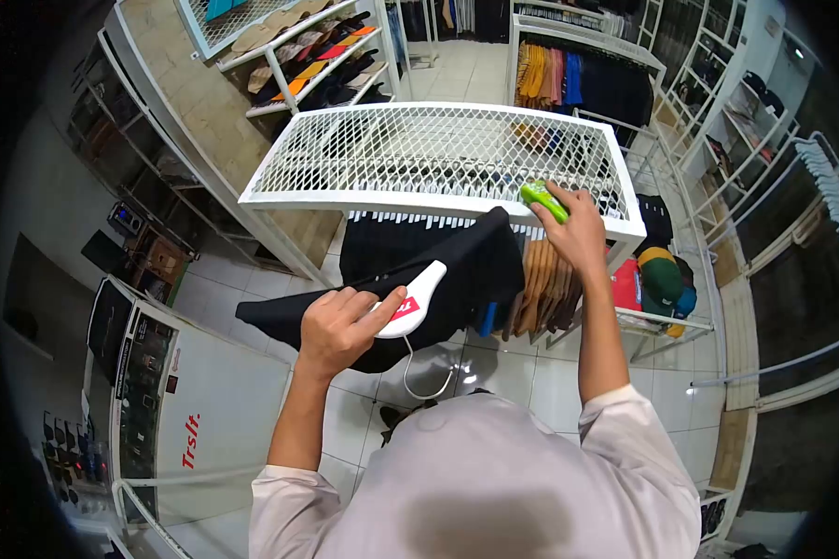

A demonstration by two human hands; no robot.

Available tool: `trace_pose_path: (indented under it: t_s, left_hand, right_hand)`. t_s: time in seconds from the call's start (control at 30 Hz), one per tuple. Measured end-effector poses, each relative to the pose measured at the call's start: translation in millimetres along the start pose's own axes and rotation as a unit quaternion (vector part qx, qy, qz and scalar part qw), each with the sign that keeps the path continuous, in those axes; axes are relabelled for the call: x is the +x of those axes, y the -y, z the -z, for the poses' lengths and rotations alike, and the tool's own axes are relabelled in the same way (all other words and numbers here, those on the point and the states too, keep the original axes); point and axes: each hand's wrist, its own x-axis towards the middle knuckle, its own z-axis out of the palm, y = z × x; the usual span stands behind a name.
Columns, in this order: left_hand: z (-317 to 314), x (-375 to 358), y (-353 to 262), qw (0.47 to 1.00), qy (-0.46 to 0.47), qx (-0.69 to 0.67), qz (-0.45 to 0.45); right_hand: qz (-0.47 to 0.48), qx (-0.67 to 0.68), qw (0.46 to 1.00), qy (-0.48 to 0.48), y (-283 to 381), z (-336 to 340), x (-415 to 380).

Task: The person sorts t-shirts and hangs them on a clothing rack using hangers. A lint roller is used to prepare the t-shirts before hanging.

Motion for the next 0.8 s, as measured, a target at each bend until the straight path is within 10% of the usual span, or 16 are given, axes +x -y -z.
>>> trace_pose_path:
  t_s: [0.17,0.33,0.47,0.67,0.8]
  left_hand:
    - [-11.3,12.8,-5.5,1.0,0.007,-0.02,-0.004]
    - [-6.0,7.2,1.2,0.991,-0.01,-0.091,0.102]
    - [-7.8,-1.0,9.3,0.919,0.017,-0.215,0.331]
    - [-14.5,-31.0,19.8,0.885,0.021,-0.23,0.405]
    - [12.8,-49.0,23.5,0.86,0.043,-0.189,0.471]
  right_hand:
    - [0.17,0.201,0.962,0.076,56.8,10.7,-42.1]
    - [0.015,0.007,1.0,-0.022,-11.9,-22.6,3.7]
    - [0.053,0.027,0.993,-0.101,-42.5,-66.1,41.9]
    - [0.093,-0.051,0.993,-0.043,-46.0,-98.2,58.1]
    - [0.162,-0.085,0.966,-0.185,5.2,-90.1,27.9]
